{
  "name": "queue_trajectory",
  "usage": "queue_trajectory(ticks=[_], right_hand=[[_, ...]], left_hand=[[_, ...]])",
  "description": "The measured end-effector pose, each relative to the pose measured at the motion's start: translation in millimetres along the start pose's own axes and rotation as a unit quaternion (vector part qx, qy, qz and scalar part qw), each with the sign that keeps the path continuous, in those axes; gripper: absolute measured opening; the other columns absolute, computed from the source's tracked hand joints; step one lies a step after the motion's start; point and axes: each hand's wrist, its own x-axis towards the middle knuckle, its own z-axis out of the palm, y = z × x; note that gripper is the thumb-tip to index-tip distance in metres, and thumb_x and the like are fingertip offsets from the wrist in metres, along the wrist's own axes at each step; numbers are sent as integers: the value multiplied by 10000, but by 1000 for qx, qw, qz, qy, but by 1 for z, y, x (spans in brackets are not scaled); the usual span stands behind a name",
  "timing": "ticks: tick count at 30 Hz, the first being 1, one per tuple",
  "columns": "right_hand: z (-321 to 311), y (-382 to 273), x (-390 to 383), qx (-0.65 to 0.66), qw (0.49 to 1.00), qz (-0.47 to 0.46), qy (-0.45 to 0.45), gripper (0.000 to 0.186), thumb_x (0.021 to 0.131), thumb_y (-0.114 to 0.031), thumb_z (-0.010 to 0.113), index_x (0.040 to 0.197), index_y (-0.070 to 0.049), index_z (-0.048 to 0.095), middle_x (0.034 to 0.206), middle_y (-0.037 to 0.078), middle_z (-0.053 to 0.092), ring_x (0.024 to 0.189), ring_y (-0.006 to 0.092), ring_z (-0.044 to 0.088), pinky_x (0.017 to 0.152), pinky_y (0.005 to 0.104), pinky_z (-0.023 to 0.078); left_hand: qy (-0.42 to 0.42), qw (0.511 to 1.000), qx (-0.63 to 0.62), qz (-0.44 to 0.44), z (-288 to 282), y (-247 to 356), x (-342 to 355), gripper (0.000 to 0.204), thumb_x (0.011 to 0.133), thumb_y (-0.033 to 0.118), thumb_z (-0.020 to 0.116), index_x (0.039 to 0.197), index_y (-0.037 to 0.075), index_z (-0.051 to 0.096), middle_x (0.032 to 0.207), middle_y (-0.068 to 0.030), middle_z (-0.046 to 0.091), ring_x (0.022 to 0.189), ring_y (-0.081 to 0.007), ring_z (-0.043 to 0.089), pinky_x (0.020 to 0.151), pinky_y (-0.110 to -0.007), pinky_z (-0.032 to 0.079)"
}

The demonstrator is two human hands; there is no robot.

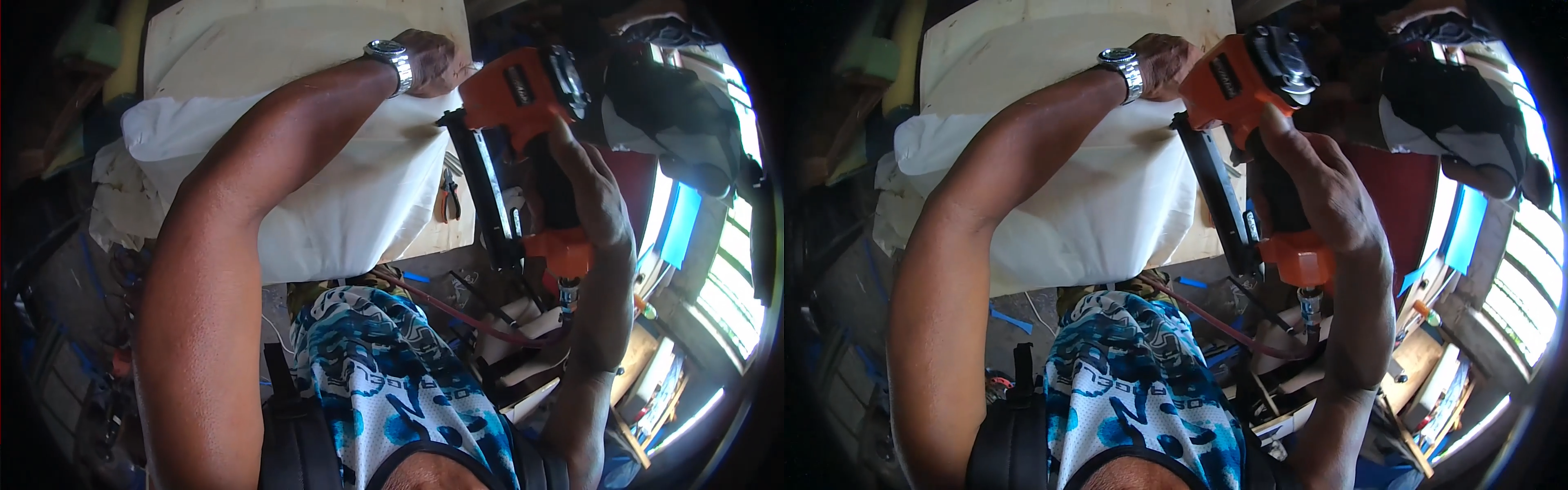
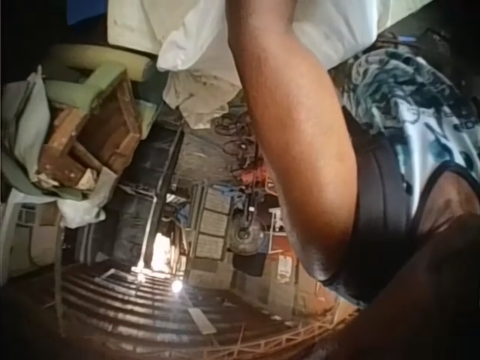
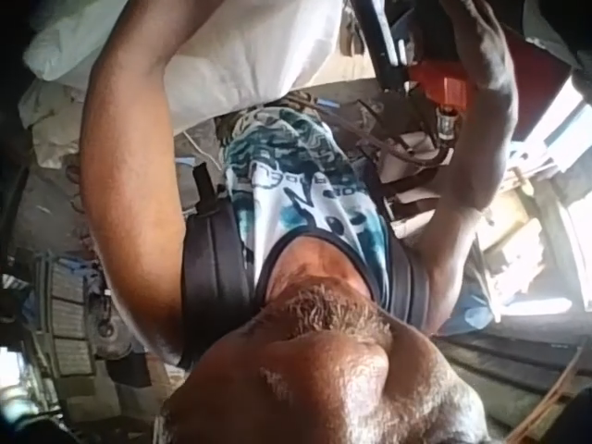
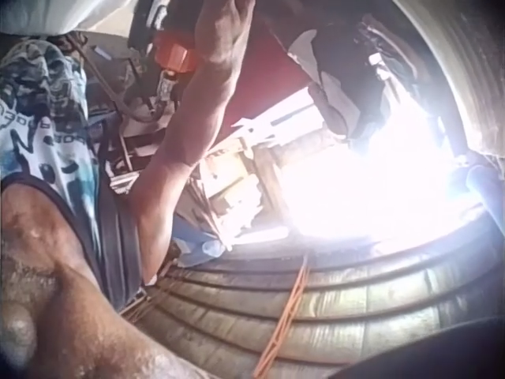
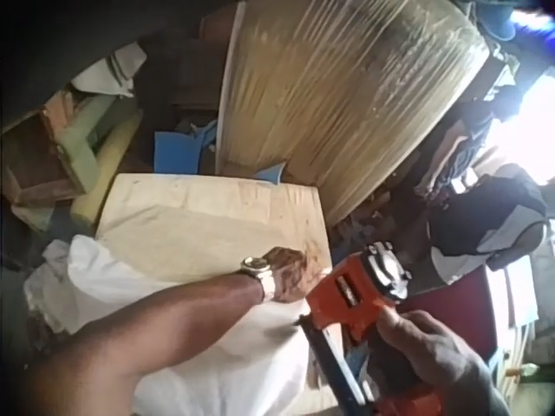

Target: Attaching fabric to a furniture component using a pneumatic stapler and trimming excess with scissors.

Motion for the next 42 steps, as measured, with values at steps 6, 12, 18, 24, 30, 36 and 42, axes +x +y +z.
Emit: queue_trajectory(ticks=[6, 12, 18, 24, 30, 36, 42], right_hand=[[-11, 11, -10, 17, 1000, 8, 3, 652, 887, -664, 485, 899, -22, 599, 614, 44, 594, 488, 129, 599, 497, 266, 515], [-8, 12, -10, 20, 999, 25, 8, 639, 921, -631, 454, 984, -10, 593, 592, 50, 602, 501, 126, 617, 510, 268, 515], [2, 4, -13, 31, 999, 31, 4, 643, 920, -624, 465, 1007, 2, 584, 614, 57, 612, 504, 126, 616, 517, 268, 516], [-18, 24, -40, 113, 993, -21, 40, 549, 911, -507, 543, 1059, 21, 568, 699, 77, 626, 556, 132, 613, 539, 273, 519], [-35, 52, -93, 160, 960, -178, 147, 540, 845, -400, 620, 1051, 87, 507, 767, 119, 573, 599, 151, 571, 545, 265, 479], [-19, 80, -53, 260, 950, -161, 64, 446, 868, -370, 587, 1012, 47, 521, 758, 102, 580, 610, 152, 576, 560, 269, 473], [7, 77, -42, 232, 963, -126, 46, 480, 845, -384, 613, 1074, 32, 544, 725, 83, 612, 597, 135, 575, 563, 260, 466]], left_hand=[[-43, 999, -21, -4, 18, 14, 18, 391, 972, 392, 412, 1004, 125, 695, 967, -143, 695, 906, -330, 662, 829, -438, 510], [-48, 997, 34, 44, 26, 18, 25, 189, 880, 261, 599, 988, 137, 693, 967, -109, 705, 896, -281, 681, 779, -397, 540], [-3, 997, 78, 8, 76, -2, 59, 200, 824, 240, 672, 973, 106, 678, 918, -103, 705, 876, -285, 690, 727, -379, 557], [-107, 993, -40, -5, 57, 10, 58, 565, 925, 557, 436, 1012, 73, 714, 1035, -173, 690, 934, -342, 662, 873, -442, 486], [-247, 932, -211, -162, 10, 12, 49, 695, 826, 754, 479, 1073, 147, 709, 1007, -82, 667, 883, -146, 603, 606, -318, 462], [-322, 931, -135, -105, -35, -35, -35, 638, 771, 607, 684, 970, 1, 688, 812, -59, 654, 735, -161, 566, 694, -314, 449], [-136, 943, -286, -105, -11, -37, -65, 496, 902, 447, 608, 1067, -19, 646, 866, -50, 661, 760, -103, 548, 736, -283, 456]])
